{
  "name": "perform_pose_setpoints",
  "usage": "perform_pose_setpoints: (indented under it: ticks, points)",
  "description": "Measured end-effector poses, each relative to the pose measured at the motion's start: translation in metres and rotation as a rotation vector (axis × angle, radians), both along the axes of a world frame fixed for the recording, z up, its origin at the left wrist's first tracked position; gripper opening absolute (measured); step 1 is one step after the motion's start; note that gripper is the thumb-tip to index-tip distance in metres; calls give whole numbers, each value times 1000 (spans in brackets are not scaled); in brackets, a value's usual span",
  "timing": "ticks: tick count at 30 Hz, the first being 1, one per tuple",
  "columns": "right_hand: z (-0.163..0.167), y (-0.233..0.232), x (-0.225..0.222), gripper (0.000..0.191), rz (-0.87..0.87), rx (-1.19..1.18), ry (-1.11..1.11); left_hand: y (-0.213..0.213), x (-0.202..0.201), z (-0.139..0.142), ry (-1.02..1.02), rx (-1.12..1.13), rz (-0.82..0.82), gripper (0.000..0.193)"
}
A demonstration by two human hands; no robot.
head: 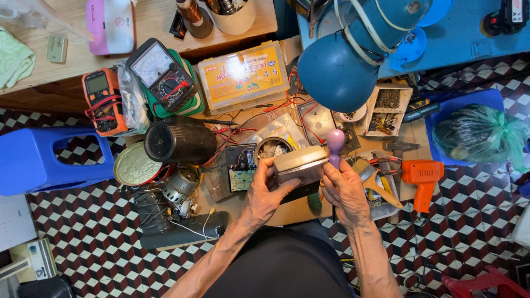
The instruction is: The person disassembles an analog electrical meter, removes the front glass, and uses a screwdriver to adjust internal components. They then reassemble the meter and use a power drill to secure the casing.
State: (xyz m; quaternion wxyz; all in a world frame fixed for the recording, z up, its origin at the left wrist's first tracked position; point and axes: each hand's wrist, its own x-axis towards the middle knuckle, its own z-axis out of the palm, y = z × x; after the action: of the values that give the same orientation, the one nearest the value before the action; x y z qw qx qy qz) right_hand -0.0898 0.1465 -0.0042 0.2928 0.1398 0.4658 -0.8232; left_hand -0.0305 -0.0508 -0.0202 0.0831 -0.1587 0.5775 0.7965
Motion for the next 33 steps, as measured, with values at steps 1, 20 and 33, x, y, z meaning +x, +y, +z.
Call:
perform_pose_setpoints:
  ticks: [1,20,33]
  points:
    - [-3,3,-2,20,7,9,-12,0,-2,-1,-6,-39,-24,55]
    - [-103,-25,28,30,97,187,-169,-11,19,-42,-289,-351,-148,66]
    - [-114,-48,121,29,94,245,-207,-44,103,-86,-318,-219,-315,62]
